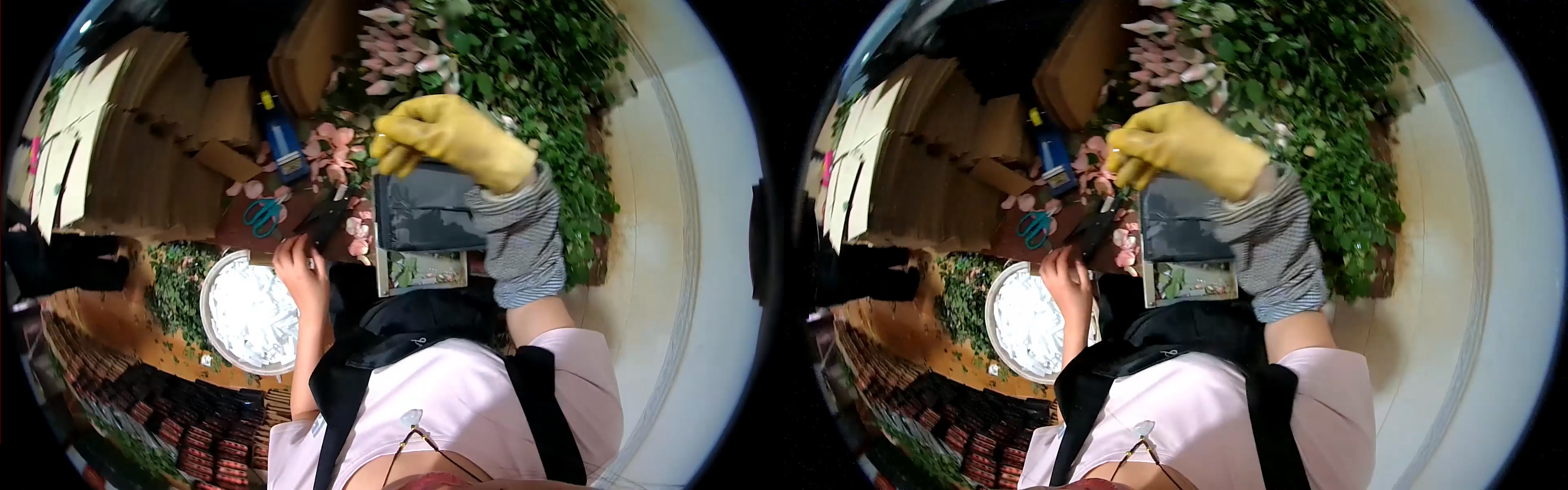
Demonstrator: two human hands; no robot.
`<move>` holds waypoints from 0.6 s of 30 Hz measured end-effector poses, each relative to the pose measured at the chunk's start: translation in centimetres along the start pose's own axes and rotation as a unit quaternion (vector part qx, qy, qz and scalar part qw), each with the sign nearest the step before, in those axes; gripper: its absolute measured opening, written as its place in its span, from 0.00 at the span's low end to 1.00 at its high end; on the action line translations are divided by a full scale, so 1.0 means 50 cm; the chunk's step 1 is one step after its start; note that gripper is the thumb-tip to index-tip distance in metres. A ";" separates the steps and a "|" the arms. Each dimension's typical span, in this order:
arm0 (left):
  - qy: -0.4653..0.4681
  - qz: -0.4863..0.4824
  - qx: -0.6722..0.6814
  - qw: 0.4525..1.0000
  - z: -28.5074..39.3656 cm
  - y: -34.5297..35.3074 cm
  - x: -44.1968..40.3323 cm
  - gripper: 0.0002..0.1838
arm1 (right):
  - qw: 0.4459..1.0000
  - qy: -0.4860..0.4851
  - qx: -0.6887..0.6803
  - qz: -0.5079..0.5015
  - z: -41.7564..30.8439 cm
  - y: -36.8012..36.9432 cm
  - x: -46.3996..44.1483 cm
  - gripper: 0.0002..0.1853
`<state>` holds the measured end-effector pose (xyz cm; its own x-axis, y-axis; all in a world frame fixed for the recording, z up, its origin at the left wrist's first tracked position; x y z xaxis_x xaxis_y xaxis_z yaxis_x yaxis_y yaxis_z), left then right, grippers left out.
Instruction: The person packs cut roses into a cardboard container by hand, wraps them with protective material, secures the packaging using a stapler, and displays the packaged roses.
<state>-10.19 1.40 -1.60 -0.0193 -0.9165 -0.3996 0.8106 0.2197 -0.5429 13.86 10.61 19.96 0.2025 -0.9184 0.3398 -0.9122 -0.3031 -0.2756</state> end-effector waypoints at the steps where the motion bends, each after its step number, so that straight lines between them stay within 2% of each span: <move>1: -0.012 -0.012 0.008 1.000 -0.011 0.008 0.007 0.16 | 0.996 0.078 0.006 -0.030 0.037 -0.018 0.019 0.20; 2: -0.009 -0.020 0.014 1.000 -0.010 0.016 0.007 0.16 | 0.986 0.152 0.012 -0.062 0.076 -0.025 0.034 0.21; 3: -0.002 -0.023 0.013 1.000 -0.008 0.022 0.006 0.17 | 0.967 0.229 0.073 -0.085 0.182 -0.021 0.039 0.23; 4: 0.004 -0.026 0.013 1.000 -0.007 0.026 0.006 0.17 | 0.937 0.304 0.130 -0.109 0.230 -0.002 0.052 0.24; 6: 0.003 -0.027 0.023 0.999 0.001 0.035 -0.008 0.16 | 0.860 0.393 0.274 -0.177 0.272 -0.042 0.084 0.28; 7: 0.002 -0.021 0.021 1.000 0.000 0.032 -0.018 0.16 | 0.776 0.385 0.436 -0.243 0.256 -0.037 0.088 0.30; 8: 0.000 -0.025 0.017 1.000 0.001 0.019 -0.019 0.16 | 0.732 0.408 0.453 -0.305 0.241 -0.028 0.101 0.30; 10: -0.003 -0.013 0.012 1.000 0.009 0.008 -0.031 0.15 | 0.699 0.325 0.562 -0.300 0.189 -0.033 0.074 0.27; 12: -0.030 -0.002 0.012 0.999 -0.004 -0.004 -0.031 0.15 | 0.863 0.190 0.413 -0.219 0.128 -0.027 0.013 0.22; 13: -0.036 -0.003 0.023 0.999 -0.011 -0.003 -0.035 0.14 | 0.901 0.060 0.386 -0.191 0.075 -0.008 -0.030 0.24; 14: -0.031 -0.009 0.026 0.999 -0.011 0.000 -0.042 0.13 | 0.969 -0.030 0.223 -0.102 0.066 0.014 -0.091 0.18; 15: -0.042 -0.015 0.039 0.998 -0.005 0.002 -0.057 0.12 | 0.994 -0.038 0.096 -0.048 0.061 0.049 -0.154 0.19; 16: -0.054 -0.022 0.052 0.997 0.001 0.005 -0.073 0.12 | 0.998 -0.032 0.042 0.035 0.083 0.089 -0.230 0.25; 17: -0.039 -0.011 0.064 0.997 0.006 0.003 -0.090 0.12 | 0.994 -0.011 0.098 0.056 0.089 0.120 -0.285 0.32; 18: -0.046 -0.029 0.051 0.997 -0.003 0.007 -0.109 0.12 | 0.986 -0.001 0.145 0.081 0.165 0.148 -0.409 0.36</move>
<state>-9.89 6.50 0.26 -0.0167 -0.9546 -0.2973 0.8647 0.1355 -0.4837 5.91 25.07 3.55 0.0639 -0.9611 0.2686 -0.7931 -0.2123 -0.5709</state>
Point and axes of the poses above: each hand's wrist, its own x-axis away from the middle knuckle, its own y-axis out of the palm, z = x × y, the point moved 6 cm from there along -x, towards the middle knuckle, and after that the axes turned 9 degrees about x, right-handed, at the moved point
